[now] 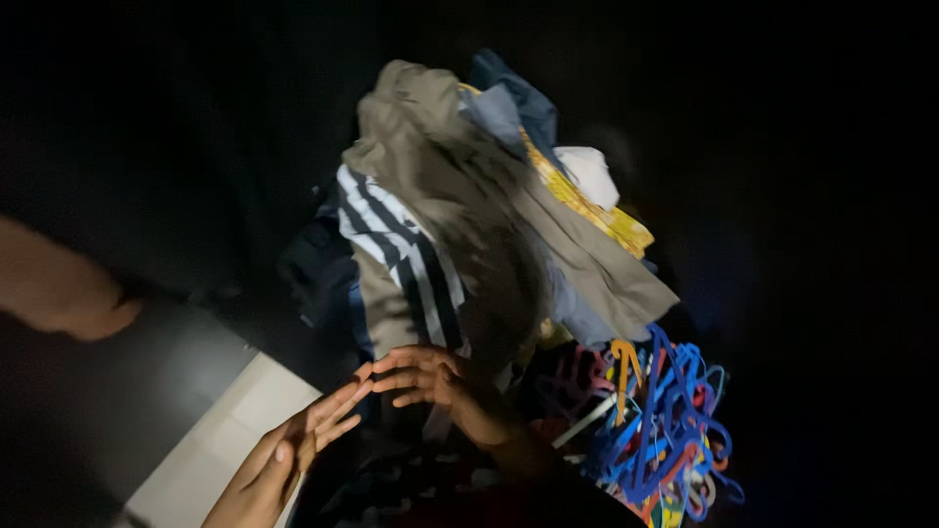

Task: The person repeatedly picks up garments from a pile, unfolds and refolds them, then places them on a growing stack on a nearby stool. Items handled include black shorts, a pink shirt, gray shorts, a blue patterned shirt, gray jeans, a beige shirt, a gray shirt, a yellow patterned shirt, and a dark blue shirt.

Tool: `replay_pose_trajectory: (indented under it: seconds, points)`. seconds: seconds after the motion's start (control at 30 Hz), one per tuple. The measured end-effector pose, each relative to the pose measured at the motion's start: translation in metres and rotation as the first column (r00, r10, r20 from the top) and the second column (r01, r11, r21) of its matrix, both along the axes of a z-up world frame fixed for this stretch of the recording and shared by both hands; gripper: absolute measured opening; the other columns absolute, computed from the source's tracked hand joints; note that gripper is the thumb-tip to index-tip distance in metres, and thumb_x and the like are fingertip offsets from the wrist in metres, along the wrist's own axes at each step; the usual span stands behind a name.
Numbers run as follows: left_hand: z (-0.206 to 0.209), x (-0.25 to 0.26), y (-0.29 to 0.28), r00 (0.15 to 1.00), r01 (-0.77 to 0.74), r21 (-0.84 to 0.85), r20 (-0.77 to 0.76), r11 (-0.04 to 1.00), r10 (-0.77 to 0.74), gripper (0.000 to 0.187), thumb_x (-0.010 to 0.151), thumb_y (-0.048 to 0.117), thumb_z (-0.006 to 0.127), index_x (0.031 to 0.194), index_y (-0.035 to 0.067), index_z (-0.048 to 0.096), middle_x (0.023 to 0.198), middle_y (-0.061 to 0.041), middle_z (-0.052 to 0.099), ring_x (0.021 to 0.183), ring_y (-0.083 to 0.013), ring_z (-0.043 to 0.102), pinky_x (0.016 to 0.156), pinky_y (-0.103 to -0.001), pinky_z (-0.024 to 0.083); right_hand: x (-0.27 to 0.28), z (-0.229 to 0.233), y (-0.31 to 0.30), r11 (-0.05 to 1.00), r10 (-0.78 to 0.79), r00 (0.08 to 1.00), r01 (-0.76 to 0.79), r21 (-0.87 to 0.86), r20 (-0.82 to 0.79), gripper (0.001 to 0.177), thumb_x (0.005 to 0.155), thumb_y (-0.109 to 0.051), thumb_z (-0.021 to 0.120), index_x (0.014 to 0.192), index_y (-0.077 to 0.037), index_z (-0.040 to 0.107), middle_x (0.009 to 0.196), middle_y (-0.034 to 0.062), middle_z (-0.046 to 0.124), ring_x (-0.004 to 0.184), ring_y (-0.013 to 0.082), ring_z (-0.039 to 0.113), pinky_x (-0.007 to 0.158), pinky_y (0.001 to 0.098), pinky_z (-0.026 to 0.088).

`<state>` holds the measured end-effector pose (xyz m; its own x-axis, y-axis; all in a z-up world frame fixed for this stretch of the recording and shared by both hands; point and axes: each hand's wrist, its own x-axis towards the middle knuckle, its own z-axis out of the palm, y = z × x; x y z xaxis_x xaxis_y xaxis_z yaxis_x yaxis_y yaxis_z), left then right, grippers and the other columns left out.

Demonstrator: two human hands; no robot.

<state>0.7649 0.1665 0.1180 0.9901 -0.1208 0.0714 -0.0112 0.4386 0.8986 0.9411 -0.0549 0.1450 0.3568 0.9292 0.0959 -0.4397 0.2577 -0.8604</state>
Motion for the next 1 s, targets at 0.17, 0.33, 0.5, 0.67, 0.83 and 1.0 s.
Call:
replay_pose_trajectory:
  seconds: [0.17,0.33,0.5,0.67,0.83,1.0]
  points:
    - [-0.005,0.009,0.023,1.000,0.004,0.150,-0.012,0.989,-0.002,0.073,0.106,0.045,0.021,0.153,-0.010,0.031,0.164,-0.029,0.035,0.153,-0.0397,0.037,0.121,-0.054,0.035,-0.008,-0.001,-0.007,0.984,-0.174,0.984,0.173,0.045,0.026,0.074,0.106,-0.058,0.053,0.151,0.001,0.047,0.153,0.0232,0.053,0.138,0.0341,0.057,0.110,0.0454,0.049]
    - [-0.039,0.047,0.057,0.949,-0.090,0.293,-0.266,0.952,0.172,0.063,0.110,0.037,0.032,0.142,-0.013,0.053,0.139,-0.035,0.058,0.134,-0.0430,0.057,0.115,-0.049,0.043,-0.009,0.028,0.011,0.919,-0.389,0.921,0.386,0.084,0.029,0.069,0.101,-0.057,0.052,0.147,-0.006,0.043,0.149,0.0158,0.054,0.137,0.0298,0.056,0.109,0.0471,0.049]
    - [0.043,0.109,0.054,0.964,0.215,0.038,-0.172,0.976,-0.205,0.078,0.100,0.051,0.029,0.151,-0.005,0.044,0.158,-0.025,0.049,0.146,-0.0366,0.046,0.118,-0.046,0.033,-0.010,0.060,0.017,0.810,-0.586,0.810,0.584,0.041,0.029,0.060,0.108,-0.047,0.044,0.144,0.001,0.051,0.145,0.0208,0.059,0.133,0.0333,0.059,0.105,0.0443,0.050]
    - [0.074,0.164,0.048,0.943,0.308,0.097,-0.166,0.946,-0.290,0.081,0.099,0.059,0.028,0.156,0.002,0.036,0.164,-0.016,0.041,0.151,-0.0316,0.040,0.121,-0.047,0.029,-0.002,0.068,0.036,0.674,-0.737,0.674,0.739,0.026,-0.048,0.053,0.111,-0.040,0.038,0.138,0.003,0.053,0.140,0.0233,0.062,0.131,0.0320,0.060,0.101,0.0421,0.052]
    - [0.031,0.215,0.033,0.942,0.331,-0.092,-0.019,0.939,-0.334,0.073,0.104,0.049,0.028,0.158,0.001,0.029,0.168,-0.015,0.032,0.155,-0.0264,0.030,0.124,-0.046,0.022,0.022,0.049,0.058,0.463,-0.873,0.447,0.886,-0.040,-0.196,0.048,0.107,-0.038,0.043,0.135,0.000,0.053,0.137,0.0184,0.062,0.127,0.0298,0.061,0.096,0.0423,0.052]
    - [0.014,0.278,0.005,0.954,0.252,-0.260,-0.094,0.932,-0.284,0.069,0.105,0.045,0.031,0.157,0.000,0.027,0.167,-0.014,0.032,0.156,-0.0248,0.028,0.126,-0.043,0.019,0.069,0.019,0.077,0.256,-0.945,0.220,0.959,-0.126,-0.241,0.046,0.106,-0.038,0.047,0.136,-0.004,0.054,0.132,0.0155,0.064,0.122,0.0260,0.062,0.092,0.0412,0.052]
